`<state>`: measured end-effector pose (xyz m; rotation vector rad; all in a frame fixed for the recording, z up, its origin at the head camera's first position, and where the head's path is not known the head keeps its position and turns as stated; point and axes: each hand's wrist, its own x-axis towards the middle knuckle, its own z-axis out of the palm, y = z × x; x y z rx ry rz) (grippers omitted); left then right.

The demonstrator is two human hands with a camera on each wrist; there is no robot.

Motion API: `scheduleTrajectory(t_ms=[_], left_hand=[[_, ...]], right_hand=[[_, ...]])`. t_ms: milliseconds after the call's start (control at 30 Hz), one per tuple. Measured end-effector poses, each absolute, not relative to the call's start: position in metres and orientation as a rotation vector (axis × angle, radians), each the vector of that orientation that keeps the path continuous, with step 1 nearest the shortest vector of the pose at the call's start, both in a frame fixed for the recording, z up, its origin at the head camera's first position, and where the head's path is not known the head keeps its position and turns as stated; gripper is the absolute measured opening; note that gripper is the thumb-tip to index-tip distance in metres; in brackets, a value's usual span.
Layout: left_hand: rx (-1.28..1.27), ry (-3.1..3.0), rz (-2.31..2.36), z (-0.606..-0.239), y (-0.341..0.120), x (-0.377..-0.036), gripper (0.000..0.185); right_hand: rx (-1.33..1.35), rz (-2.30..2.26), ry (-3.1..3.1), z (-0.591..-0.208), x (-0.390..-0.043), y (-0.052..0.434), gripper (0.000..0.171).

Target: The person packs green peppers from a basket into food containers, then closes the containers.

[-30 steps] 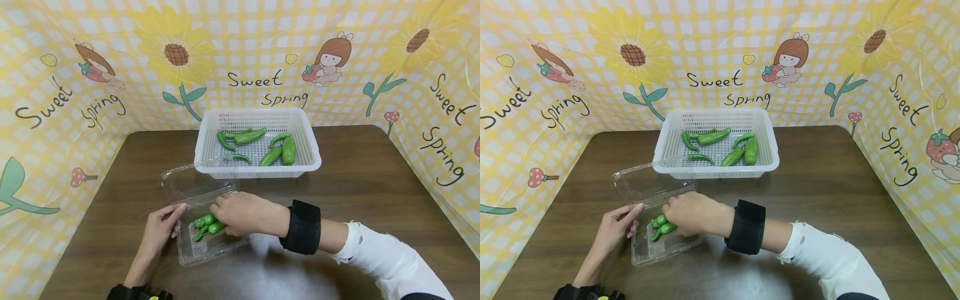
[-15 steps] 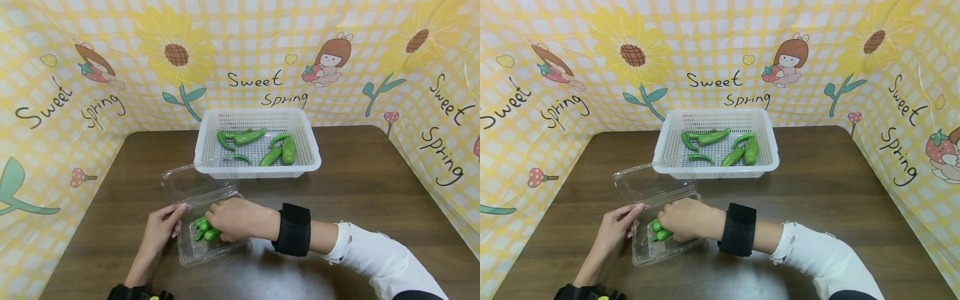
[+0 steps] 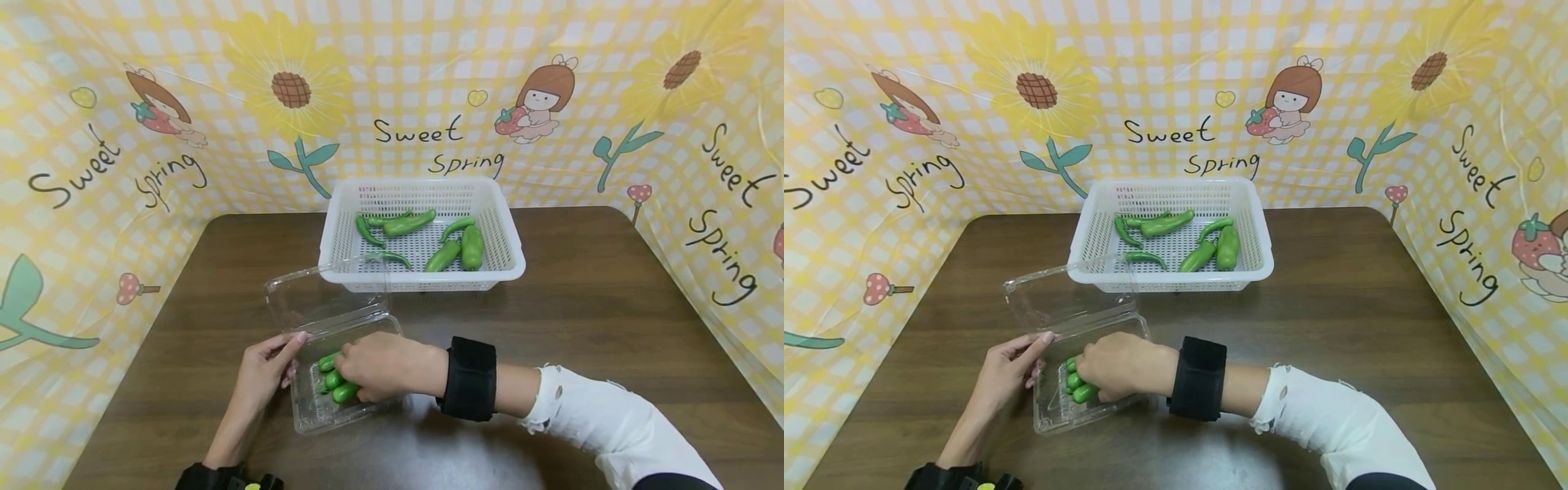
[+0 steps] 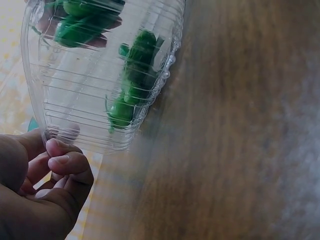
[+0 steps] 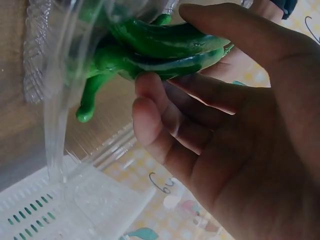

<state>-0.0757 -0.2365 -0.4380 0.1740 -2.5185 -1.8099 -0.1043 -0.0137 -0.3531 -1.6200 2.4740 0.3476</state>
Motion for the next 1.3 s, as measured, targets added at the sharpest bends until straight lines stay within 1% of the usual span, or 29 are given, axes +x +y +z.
scheduleTrajectory(t_ms=[133, 333, 433, 1033, 1300], left_hand=[[0.186, -2.512, -1.817, -0.437, -0.236, -0.076, 0.034], [0.209, -2.502, -1.833, -0.437, -0.235, -0.077, 0.035], [0.216, -2.510, -1.824, -0.437, -0.235, -0.077, 0.035], [0.237, -2.506, -1.829, -0.437, -0.234, -0.075, 0.035], [0.220, -2.488, -1.837, -0.438, -0.235, -0.074, 0.034]], right_hand=[[-1.631, 0.335, 2.461, -0.358, -0.105, -0.015, 0.041], [-1.576, 0.343, 2.422, -0.363, -0.104, -0.018, 0.055], [-1.555, 0.354, 2.420, -0.366, -0.103, -0.019, 0.057], [-1.564, 0.359, 2.378, -0.376, -0.107, -0.019, 0.055], [-1.584, 0.366, 2.380, -0.382, -0.108, -0.022, 0.049]])
